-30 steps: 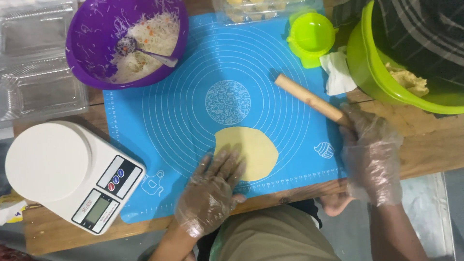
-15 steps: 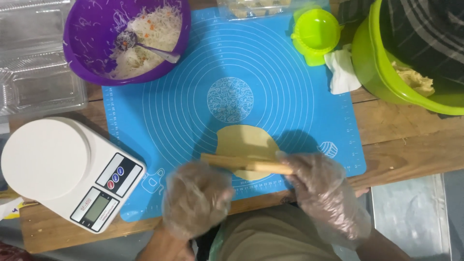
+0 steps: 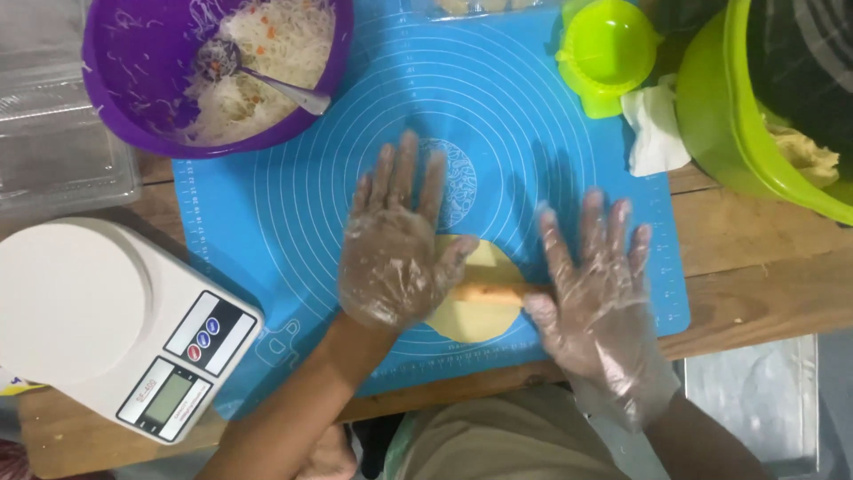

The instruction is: Rolling out dough, adding filling, and using a mold to shape pastries on a production floor.

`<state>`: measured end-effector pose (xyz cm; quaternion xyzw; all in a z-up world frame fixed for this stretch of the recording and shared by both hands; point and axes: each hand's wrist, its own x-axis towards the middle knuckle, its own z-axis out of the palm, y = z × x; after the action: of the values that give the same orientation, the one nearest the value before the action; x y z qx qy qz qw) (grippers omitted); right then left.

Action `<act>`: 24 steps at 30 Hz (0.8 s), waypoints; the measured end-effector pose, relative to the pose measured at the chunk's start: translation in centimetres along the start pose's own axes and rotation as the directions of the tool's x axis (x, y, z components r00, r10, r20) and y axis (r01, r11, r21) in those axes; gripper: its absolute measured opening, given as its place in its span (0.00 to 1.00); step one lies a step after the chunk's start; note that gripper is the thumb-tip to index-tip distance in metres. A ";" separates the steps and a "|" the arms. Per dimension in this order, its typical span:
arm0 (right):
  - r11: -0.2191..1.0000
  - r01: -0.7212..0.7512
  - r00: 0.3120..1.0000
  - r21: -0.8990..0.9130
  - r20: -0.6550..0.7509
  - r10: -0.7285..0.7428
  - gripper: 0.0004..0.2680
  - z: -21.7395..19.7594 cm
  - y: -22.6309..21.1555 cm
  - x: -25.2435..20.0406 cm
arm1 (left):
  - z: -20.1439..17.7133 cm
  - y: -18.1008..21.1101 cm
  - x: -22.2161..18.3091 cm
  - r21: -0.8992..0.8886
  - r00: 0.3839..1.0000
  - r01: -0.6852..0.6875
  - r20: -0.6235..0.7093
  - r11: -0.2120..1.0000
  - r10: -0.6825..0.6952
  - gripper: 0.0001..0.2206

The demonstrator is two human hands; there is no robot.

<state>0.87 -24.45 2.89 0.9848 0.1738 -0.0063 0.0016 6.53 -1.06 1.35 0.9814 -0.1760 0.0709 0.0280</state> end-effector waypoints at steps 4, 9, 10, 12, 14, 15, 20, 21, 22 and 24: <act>0.995 -0.071 0.992 -0.075 -0.106 0.063 0.31 0.4 0.8 1.9 | -0.3 -0.6 2.7 0.109 0.998 0.016 0.061 0.994 -0.023 0.42; 0.993 -0.074 0.997 0.092 0.004 0.074 0.30 -1.9 1.0 4.2 | 2.8 -1.4 4.1 -0.152 0.978 -0.059 -0.207 0.987 0.027 0.39; 0.994 -0.087 0.995 0.058 0.049 0.085 0.31 -1.8 1.4 4.7 | 3.5 -1.4 4.5 -0.167 0.978 -0.059 -0.209 0.984 0.023 0.39; 0.995 -0.097 0.991 0.021 0.089 0.095 0.33 -2.6 1.6 5.9 | 4.6 -1.7 5.2 -0.181 0.976 -0.058 -0.216 0.982 0.018 0.39; 0.974 -0.190 0.952 0.123 0.267 0.152 0.34 -4.6 1.1 7.4 | 5.4 -2.2 5.9 -0.324 0.908 -0.210 -0.414 0.923 0.061 0.36; 0.975 -0.187 0.954 0.121 0.259 0.151 0.34 -5.0 1.1 7.6 | 4.3 -2.1 6.6 -0.320 0.905 -0.211 -0.421 0.924 0.061 0.36; 0.970 -0.077 0.997 0.232 0.025 0.074 0.28 -2.4 2.7 7.2 | 3.0 -1.6 8.0 -0.230 0.973 -0.091 -0.229 0.969 0.037 0.36; 0.970 -0.076 0.997 0.232 0.018 0.073 0.28 -3.2 2.3 6.9 | 3.6 -1.6 7.5 -0.226 0.971 -0.093 -0.234 0.970 0.038 0.36; 0.968 -0.104 0.993 0.229 0.077 0.088 0.30 -4.0 1.8 6.8 | 4.2 -1.7 7.1 -0.224 0.958 -0.111 -0.283 0.968 0.045 0.36; 0.965 -0.131 0.985 0.226 0.143 0.100 0.32 -4.0 1.1 5.9 | 4.7 -1.7 5.7 -0.224 0.945 -0.126 -0.325 0.966 0.048 0.37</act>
<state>6.86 -23.48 6.82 0.9840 0.1135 -0.0910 -0.1031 13.07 -1.76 -2.54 0.9377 -0.2200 0.2067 0.1718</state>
